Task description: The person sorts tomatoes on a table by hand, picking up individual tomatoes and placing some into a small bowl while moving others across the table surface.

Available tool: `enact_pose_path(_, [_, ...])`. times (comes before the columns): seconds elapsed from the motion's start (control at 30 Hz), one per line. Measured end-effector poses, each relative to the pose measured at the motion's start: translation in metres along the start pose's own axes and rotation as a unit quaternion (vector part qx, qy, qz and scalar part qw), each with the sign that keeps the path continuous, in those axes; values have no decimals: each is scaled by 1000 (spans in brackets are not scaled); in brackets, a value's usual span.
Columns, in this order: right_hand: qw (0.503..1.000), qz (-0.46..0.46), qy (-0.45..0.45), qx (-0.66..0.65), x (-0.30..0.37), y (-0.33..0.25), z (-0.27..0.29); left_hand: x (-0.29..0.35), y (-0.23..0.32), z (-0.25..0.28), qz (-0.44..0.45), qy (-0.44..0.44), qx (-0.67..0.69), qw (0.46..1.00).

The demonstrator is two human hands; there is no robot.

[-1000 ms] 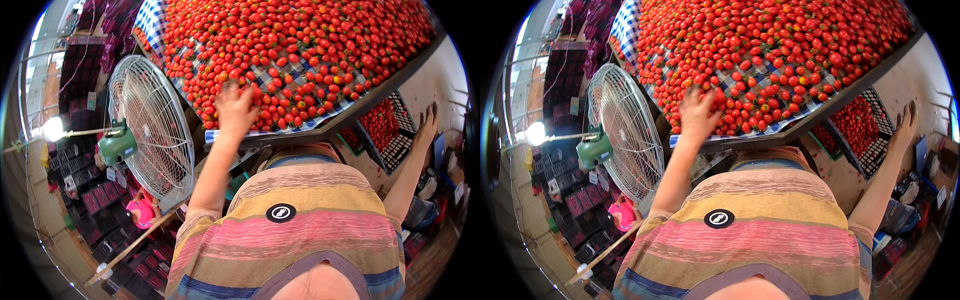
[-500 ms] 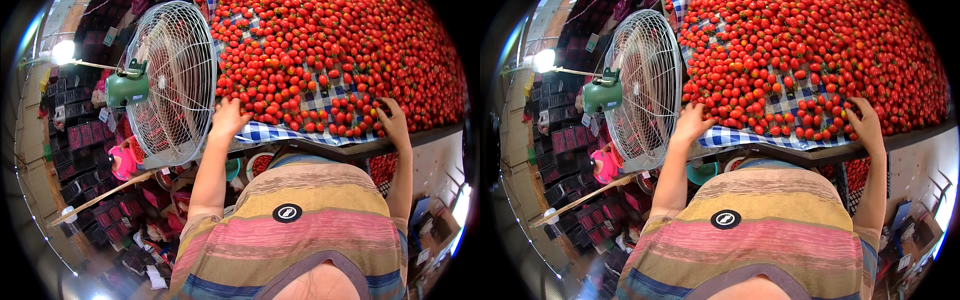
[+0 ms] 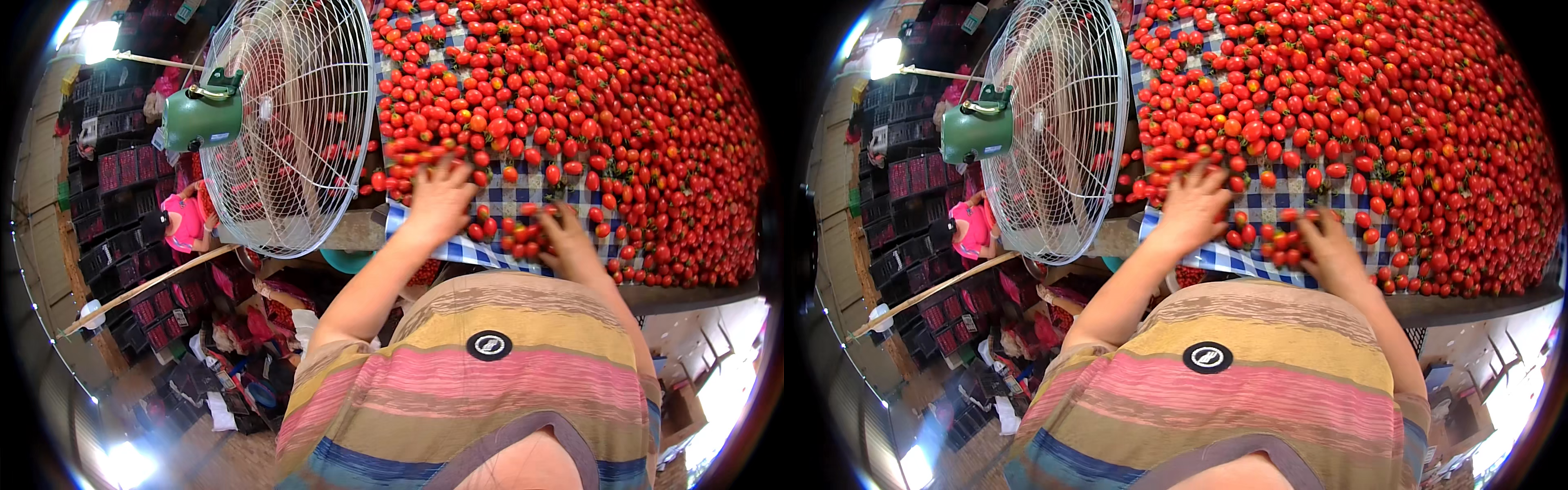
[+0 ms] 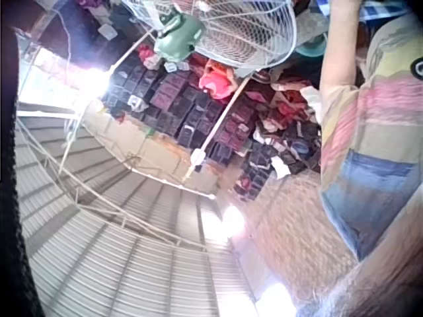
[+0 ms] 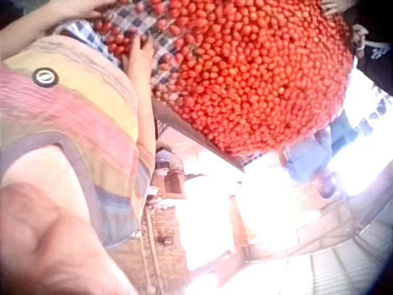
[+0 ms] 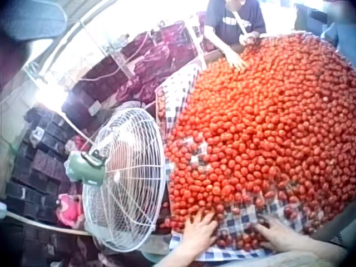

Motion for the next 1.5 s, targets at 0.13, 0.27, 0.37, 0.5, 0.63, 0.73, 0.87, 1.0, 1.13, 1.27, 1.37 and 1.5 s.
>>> enact_pose_path(0.13, [971, 194, 26, -140, -75, -41, -27, -1, -78, 14, 238, -6, -34, 971])
enact_pose_path(0.27, [971, 183, 154, -18, -120, -16, 45, -31, -48, 47, 174, 114, 107, 972])
enact_pose_path(0.37, [927, 141, 301, 174, -144, 52, 131, -71, 12, 54, 63, 183, 148, 970])
enact_pose_path(0.5, [882, -30, 302, 360, -149, 202, 172, -125, 48, 34, 40, 150, 131, 979])
enact_pose_path(0.63, [905, 49, 253, 339, -176, 144, 130, -115, -27, 25, 155, 154, 120, 968])
enact_pose_path(0.73, [961, 174, 147, 158, -183, 61, 80, -81, -75, 18, 205, 168, 84, 961])
enact_pose_path(0.87, [957, 280, 5, 77, -168, -14, 6, -31, -101, 14, 291, 99, 163, 937])
enact_pose_path(1.0, [948, 275, 147, 71, -221, 12, 73, 16, -86, 29, 263, 171, 178, 933])
enact_pose_path(1.13, [886, 171, 326, 283, -297, 136, 166, 19, -56, 37, 205, 183, 141, 951])
enact_pose_path(1.27, [907, 39, 194, 371, -368, 187, 137, 19, -60, 35, 222, 191, 172, 941])
enact_pose_path(1.37, [928, 126, 152, 316, -414, 130, 110, 20, -61, 36, 225, 191, 174, 940])
enact_pose_path(1.5, [934, 225, 78, 266, -410, 47, 50, 19, -61, 35, 229, 190, 176, 938])
Point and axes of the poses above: each hand's wrist, its own x-axis away from the middle knuckle, its own z-axis out of the back of the hand, y = z × x, the point moved 6 cm from there along -x, towards the middle knuckle, and after that the axes turned 15 degrees about z, right-handed, at the moved point
